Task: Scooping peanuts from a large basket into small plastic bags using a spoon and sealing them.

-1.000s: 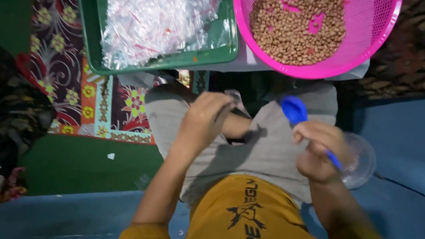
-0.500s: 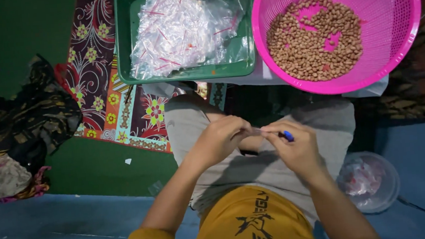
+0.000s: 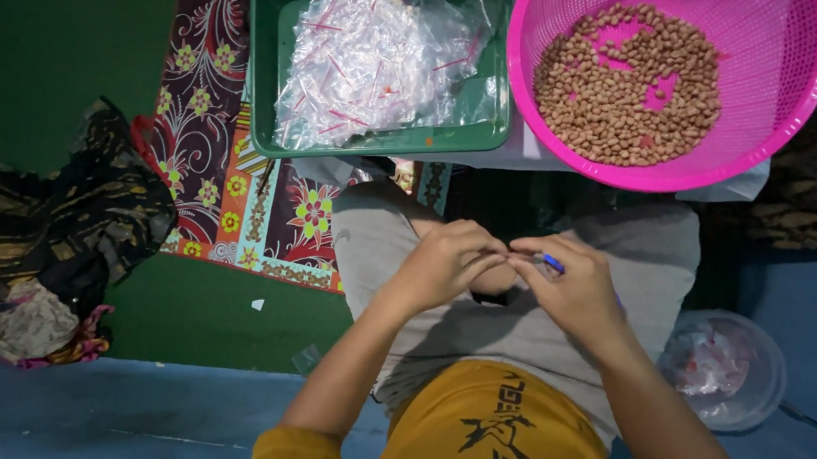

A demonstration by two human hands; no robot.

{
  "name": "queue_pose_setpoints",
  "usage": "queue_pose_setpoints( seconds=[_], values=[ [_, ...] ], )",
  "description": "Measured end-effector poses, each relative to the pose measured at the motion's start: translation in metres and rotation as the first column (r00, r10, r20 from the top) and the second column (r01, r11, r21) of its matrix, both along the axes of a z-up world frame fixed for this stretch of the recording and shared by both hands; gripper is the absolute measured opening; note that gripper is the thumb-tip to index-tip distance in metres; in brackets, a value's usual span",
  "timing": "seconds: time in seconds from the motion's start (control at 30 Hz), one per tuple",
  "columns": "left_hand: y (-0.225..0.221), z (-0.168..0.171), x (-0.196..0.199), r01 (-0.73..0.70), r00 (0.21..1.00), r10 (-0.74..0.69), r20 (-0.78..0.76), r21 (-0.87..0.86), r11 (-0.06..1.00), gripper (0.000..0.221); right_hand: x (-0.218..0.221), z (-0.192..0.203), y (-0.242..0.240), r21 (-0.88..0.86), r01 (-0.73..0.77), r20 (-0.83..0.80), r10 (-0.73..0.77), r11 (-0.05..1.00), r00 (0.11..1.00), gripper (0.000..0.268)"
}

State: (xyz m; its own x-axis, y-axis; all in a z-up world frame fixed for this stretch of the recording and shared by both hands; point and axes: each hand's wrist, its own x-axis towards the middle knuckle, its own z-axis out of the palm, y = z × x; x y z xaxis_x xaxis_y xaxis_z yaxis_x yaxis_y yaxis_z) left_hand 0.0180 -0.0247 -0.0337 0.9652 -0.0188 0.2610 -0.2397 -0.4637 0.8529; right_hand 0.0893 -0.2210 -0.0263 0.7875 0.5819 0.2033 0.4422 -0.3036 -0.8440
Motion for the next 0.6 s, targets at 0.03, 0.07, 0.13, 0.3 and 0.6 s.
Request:
queue_pose_setpoints(
  seconds=[0.03, 0.07, 0.13, 0.3, 0.6],
  values=[
    [0.001, 0.000, 0.000, 0.012, 1.000, -0.011, -0.019, 0.017, 1.000, 0.009, -0.001, -0.002, 0.000, -0.017, -0.002, 0.003, 0.002, 1.000, 1.000, 0.009],
    [0.002, 0.000, 0.002, 0.024, 0.999, -0.023, -0.034, 0.034, 0.999, 0.007, -0.001, -0.003, 0.001, -0.035, -0.004, 0.009, 0.004, 0.999, 1.000, 0.006],
    [0.001, -0.012, 0.001, 0.029, 0.999, -0.027, -0.025, 0.049, 0.998, 0.005, -0.001, -0.005, 0.002, -0.028, -0.013, 0.016, 0.013, 1.000, 1.000, 0.005],
    [-0.004, -0.009, 0.001, 0.003, 1.000, -0.002, -0.016, 0.087, 0.996, 0.004, -0.001, -0.019, -0.001, -0.042, -0.008, 0.035, 0.009, 0.999, 0.999, 0.007],
    [0.013, -0.009, 0.000, 0.038, 0.991, -0.027, -0.128, 0.084, 0.996, 0.009, 0.003, -0.014, 0.001, -0.016, -0.004, 0.052, 0.005, 1.000, 0.999, 0.014]
  ],
)
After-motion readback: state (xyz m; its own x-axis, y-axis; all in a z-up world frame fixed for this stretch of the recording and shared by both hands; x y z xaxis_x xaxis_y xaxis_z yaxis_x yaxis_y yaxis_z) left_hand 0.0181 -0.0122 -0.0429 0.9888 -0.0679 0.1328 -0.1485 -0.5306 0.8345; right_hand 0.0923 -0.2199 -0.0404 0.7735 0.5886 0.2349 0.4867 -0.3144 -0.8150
